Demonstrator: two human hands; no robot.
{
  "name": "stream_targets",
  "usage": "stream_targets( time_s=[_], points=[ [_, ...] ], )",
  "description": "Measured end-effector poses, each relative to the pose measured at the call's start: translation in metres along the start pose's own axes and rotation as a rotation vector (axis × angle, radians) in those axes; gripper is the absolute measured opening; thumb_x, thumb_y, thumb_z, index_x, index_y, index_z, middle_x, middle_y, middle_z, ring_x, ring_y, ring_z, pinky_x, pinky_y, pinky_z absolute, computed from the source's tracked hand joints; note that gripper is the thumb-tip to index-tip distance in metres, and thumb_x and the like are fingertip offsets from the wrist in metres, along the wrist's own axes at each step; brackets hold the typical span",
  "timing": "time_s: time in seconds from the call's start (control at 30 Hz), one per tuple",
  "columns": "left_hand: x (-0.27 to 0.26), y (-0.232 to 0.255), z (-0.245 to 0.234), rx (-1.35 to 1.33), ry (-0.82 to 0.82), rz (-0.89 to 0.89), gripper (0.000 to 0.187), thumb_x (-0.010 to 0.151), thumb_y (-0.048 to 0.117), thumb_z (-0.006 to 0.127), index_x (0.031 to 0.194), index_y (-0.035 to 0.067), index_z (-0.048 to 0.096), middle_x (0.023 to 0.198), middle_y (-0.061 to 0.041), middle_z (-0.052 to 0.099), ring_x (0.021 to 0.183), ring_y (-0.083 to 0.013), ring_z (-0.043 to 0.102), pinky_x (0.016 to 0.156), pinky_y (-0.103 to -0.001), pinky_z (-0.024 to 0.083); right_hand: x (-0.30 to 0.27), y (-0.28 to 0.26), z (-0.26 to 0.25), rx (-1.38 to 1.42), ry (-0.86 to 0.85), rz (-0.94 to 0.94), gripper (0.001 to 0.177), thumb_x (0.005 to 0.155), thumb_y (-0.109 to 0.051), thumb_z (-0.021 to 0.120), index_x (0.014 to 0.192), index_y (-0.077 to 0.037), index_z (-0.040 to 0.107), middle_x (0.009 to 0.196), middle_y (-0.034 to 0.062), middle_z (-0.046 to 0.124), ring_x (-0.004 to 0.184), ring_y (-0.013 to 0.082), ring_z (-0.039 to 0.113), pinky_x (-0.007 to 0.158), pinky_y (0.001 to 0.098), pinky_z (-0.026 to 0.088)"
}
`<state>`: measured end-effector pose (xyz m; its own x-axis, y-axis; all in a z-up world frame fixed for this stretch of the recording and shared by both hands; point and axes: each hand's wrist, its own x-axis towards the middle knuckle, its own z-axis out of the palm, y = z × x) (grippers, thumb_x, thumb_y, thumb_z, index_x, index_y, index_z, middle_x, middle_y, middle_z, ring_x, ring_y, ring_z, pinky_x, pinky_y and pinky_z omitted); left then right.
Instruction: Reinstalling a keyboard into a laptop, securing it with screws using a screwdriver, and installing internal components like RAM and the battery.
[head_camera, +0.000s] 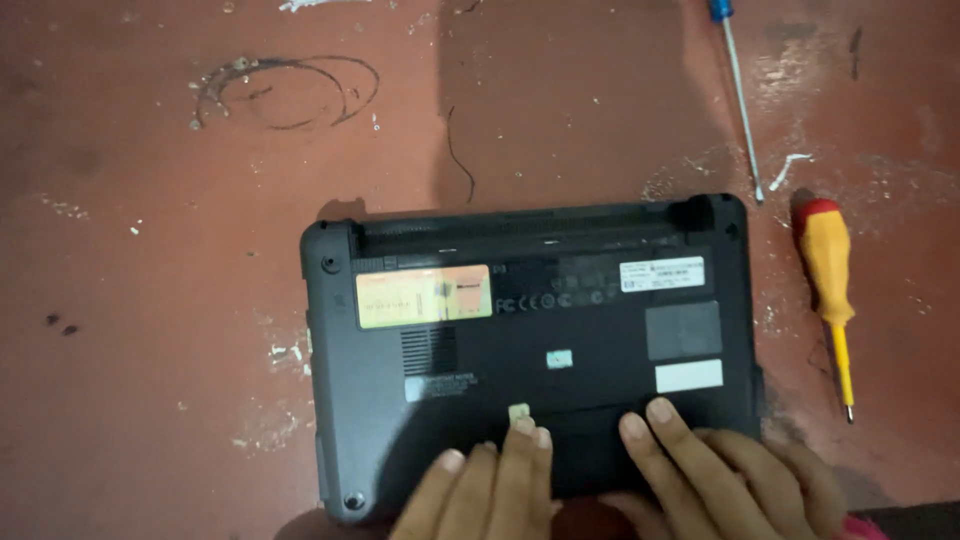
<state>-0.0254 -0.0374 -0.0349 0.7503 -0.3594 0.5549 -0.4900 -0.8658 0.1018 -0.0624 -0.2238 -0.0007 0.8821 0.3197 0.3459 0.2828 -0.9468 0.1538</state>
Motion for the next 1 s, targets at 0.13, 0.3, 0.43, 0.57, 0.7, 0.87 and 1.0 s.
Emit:
stream_targets(
  time_s=[0.13,0.3,0.43,0.57,0.7,0.87,1.0],
  points=[
    [0.004,0.004,0.006,0.136,0.092,0.095,0.01,0.096,0.021,0.056,0.093,0.023,0.066,0.089,0.01,0.07,0.071,-0.0049,0.061,0.083,-0.023,0.045,0.0,-0.005,-0.008,-0.148,-0.169,-0.009,0.044,0.091,-0.051,0.053,0.118,-0.023,0.072,0.116,-0.0111,0.071,0.082,0.0083,0.063,0.078,0.0311,0.042],
    [0.028,0.013,-0.011,0.182,0.003,0.084,0.011,0.097,0.016,0.058,0.097,0.015,0.069,0.093,0.004,0.073,0.086,-0.0059,0.069,0.082,-0.02,0.049,0.006,-0.005,-0.003,-0.118,0.016,-0.124,0.047,0.096,-0.041,0.042,0.113,-0.012,0.075,0.111,0.0031,0.074,0.09,0.0186,0.067,0.09,0.0354,0.038],
    [0.031,-0.018,-0.024,0.003,0.004,0.19,0.018,0.099,0.015,0.05,0.099,0.013,0.067,0.097,0.003,0.071,0.089,-0.009,0.07,0.079,-0.023,0.052,-0.016,0.013,0.007,0.045,-0.036,-0.011,0.047,0.09,-0.051,0.054,0.122,-0.019,0.068,0.126,0.0013,0.063,0.101,0.0211,0.062,0.097,0.0419,0.043],
    [0.03,-0.055,-0.029,-0.235,-0.172,0.289,0.034,0.093,0.046,0.063,0.114,0.02,0.068,0.12,0.004,0.066,0.117,-0.0149,0.06,0.097,-0.044,0.038,-0.006,0.039,0.002,0.343,-0.178,0.014,0.059,0.077,-0.048,0.07,0.124,-0.015,0.059,0.135,0.004,0.057,0.127,0.0333,0.051,0.111,0.0449,0.039],
    [0.038,-0.07,-0.03,-0.221,-0.136,0.362,0.036,0.095,0.053,0.062,0.112,0.021,0.068,0.12,0.006,0.065,0.118,-0.0162,0.061,0.096,-0.047,0.037,0.006,0.048,0.003,0.398,-0.159,-0.027,0.06,0.076,-0.054,0.066,0.116,-0.01,0.062,0.133,0.0106,0.057,0.132,0.0414,0.049,0.113,0.0498,0.04],
    [0.035,-0.065,-0.025,-0.229,-0.117,0.303,0.037,0.099,0.051,0.049,0.11,0.023,0.07,0.117,0.007,0.067,0.115,-0.0159,0.063,0.095,-0.047,0.038,0.004,0.058,0.007,0.377,-0.124,-0.128,0.06,0.076,-0.057,0.068,0.114,-0.012,0.063,0.129,0.0114,0.059,0.127,0.0439,0.053,0.112,0.0513,0.043],
    [0.034,-0.056,-0.026,-0.188,-0.145,0.245,0.045,0.103,0.047,0.032,0.106,0.024,0.07,0.114,0.009,0.066,0.115,-0.0133,0.061,0.09,-0.045,0.046,0.012,0.06,0.003,0.326,-0.119,-0.204,0.062,0.072,-0.06,0.078,0.11,-0.014,0.061,0.126,0.0154,0.061,0.122,0.045,0.055,0.106,0.0516,0.048]
  ],
)
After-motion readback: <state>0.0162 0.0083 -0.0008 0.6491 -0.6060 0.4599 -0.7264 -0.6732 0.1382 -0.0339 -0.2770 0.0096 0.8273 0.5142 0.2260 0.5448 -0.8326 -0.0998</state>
